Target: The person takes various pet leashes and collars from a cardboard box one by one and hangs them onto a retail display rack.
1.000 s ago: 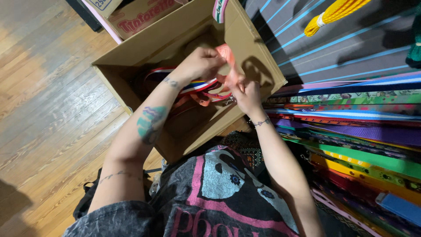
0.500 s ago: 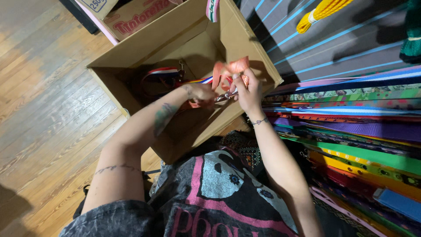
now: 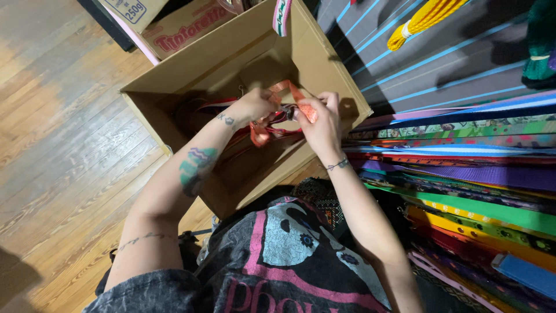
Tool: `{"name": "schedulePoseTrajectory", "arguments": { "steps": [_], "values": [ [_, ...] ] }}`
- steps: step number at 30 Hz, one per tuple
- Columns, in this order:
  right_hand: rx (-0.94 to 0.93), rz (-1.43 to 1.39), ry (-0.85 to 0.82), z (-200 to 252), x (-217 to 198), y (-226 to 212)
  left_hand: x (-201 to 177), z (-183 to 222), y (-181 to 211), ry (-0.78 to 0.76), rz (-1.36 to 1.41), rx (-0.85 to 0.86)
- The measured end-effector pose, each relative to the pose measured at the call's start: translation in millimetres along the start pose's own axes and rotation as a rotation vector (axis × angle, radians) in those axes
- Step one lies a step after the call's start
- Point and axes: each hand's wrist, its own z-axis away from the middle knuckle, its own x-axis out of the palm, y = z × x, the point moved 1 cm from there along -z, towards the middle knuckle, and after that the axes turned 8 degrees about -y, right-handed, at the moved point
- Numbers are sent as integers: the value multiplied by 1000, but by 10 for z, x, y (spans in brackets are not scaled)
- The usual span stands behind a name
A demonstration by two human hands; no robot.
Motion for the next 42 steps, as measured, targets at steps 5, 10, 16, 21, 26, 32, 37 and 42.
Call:
{"name": "schedulePoseTrajectory", "arguments": {
  "steps": [5,10,16,21,26,32,37,42],
  "values": [
    [-359,239,-57,30,-4,-125,115,366,373,22,-441,92],
    [-314,52,-120,18,90,55,306,719,712,7,-520,125],
    [-315,-34,-92,122,-294,-454,600,1085,1078,23,-507,184],
    [-331,-47,-51,241,-595,-554,696,1215,1146,86,-250,371],
    [-215,-381,55,476,-885,-828,1047,1600,1419,54,-702,460],
    [-110,-687,205,801,-1224,-623,1595,1830,1659,20,-756,462],
    [-68,-717,444,1122,-1616,-398,2229,1523,1383,192,-911,716],
    [-75,-636,698,1573,-2205,-370,2906,1605,1421,233,-882,1112]
  ]
}}
